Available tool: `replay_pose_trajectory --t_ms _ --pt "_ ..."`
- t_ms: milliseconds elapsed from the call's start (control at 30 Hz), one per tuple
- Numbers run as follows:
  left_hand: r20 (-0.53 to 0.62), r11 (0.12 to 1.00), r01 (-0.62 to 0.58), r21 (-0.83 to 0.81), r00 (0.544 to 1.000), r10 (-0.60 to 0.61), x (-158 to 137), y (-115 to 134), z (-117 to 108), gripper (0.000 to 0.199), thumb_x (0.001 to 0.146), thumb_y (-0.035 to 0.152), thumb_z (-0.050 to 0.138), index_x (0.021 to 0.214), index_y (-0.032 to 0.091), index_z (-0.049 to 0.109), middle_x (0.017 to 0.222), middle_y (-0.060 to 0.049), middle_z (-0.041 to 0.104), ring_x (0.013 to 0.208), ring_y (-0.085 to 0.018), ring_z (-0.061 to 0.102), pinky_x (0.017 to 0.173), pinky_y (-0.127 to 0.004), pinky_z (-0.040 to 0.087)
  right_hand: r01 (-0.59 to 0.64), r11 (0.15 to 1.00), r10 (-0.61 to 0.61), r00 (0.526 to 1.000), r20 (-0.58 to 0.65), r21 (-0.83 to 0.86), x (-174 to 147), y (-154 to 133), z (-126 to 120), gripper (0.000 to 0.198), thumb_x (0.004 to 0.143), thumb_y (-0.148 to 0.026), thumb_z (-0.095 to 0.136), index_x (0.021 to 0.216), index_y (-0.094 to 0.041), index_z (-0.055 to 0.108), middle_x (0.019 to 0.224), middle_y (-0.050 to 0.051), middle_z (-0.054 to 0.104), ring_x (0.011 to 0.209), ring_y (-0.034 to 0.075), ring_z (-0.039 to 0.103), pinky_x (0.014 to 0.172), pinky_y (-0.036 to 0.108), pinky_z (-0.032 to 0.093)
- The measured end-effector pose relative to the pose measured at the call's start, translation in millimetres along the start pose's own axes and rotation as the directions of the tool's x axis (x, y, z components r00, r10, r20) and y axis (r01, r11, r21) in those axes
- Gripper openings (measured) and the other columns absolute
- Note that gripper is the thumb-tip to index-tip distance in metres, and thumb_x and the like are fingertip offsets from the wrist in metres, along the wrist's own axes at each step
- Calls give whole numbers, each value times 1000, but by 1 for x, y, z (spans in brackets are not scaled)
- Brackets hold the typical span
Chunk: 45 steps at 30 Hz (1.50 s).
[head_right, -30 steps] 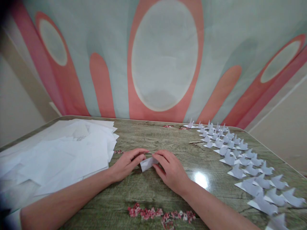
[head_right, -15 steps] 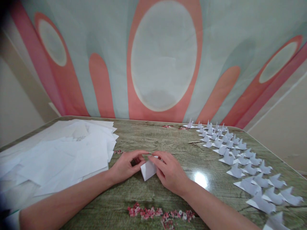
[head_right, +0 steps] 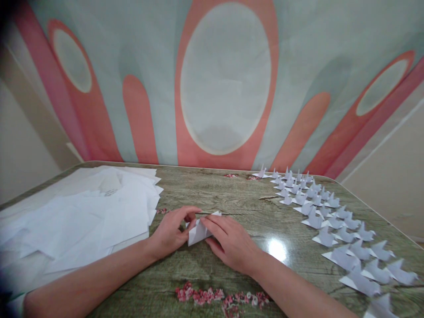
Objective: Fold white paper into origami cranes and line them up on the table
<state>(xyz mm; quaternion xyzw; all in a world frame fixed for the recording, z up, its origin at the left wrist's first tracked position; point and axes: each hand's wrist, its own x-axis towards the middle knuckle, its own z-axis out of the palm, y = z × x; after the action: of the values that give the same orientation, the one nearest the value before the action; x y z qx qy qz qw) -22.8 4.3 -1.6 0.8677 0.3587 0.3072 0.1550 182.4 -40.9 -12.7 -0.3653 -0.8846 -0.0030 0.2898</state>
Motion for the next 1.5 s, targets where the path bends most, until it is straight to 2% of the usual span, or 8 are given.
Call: replay_pose_trajectory --t_ms 233,333,500,767,1000,1133,1300,1500 --pt "-27 1000 21 3 999 -21 1 2 -2 28 79 14 47 105 21 52 82 0 60 74 -13 56 73 -25 44 38 999 -38 997 -71 -8 0 -1 -1 23 83 -16 50 104 -21 59 90 7 59 80 17 54 69 30 46" --pt "-59 999 27 -28 998 -29 3 1 -4 24 82 13 41 100 19 56 85 -2 58 79 -13 55 75 -25 43 21 999 -24 993 -113 -32 -1 2 -2 19 82 -14 50 95 -22 62 87 6 59 74 15 53 66 30 45" --pt "-21 996 86 -26 996 -87 4 -6 -5 26 82 12 40 89 20 64 77 -1 56 74 -13 54 70 -24 42 -90 995 82 984 -159 -45 -2 13 1 20 80 -13 52 93 -22 65 94 7 60 81 17 56 71 33 46" --pt "72 990 117 80 990 -122 6 -7 -4 31 81 10 39 89 20 67 79 -2 56 81 -17 52 76 -29 41 -231 973 228 968 -101 -21 -5 27 8 30 75 -5 48 95 -21 64 94 7 62 85 19 57 75 35 48" --pt "98 985 37 166 994 -54 4 -5 -3 27 79 13 44 93 20 67 81 -4 53 82 -18 49 79 -32 40 -185 981 184 983 -25 -62 -2 20 5 41 73 -1 48 105 -22 61 103 8 58 93 22 52 79 40 47" --pt "81 986 9 167 996 -22 3 -1 -4 19 78 25 54 93 20 64 100 -6 55 96 -21 49 86 -37 37 -193 981 193 981 -9 -34 0 19 3 39 72 -3 50 104 -22 61 99 7 60 90 21 53 78 39 47" --pt "139 992 -48 120 990 31 3 -1 -4 38 70 42 65 101 21 59 118 -7 55 115 -26 42 97 -42 30 -211 977 210 978 -16 -25 -1 21 3 34 75 -6 51 102 -22 62 99 7 61 90 22 52 78 40 46" --pt "145 996 -35 83 989 23 4 -7 -1 26 78 27 59 104 22 60 112 -4 60 107 -21 50 94 -38 34 -217 976 216 975 -47 2 -1 24 4 26 80 -10 50 97 -22 65 97 6 64 86 19 55 77 38 45"
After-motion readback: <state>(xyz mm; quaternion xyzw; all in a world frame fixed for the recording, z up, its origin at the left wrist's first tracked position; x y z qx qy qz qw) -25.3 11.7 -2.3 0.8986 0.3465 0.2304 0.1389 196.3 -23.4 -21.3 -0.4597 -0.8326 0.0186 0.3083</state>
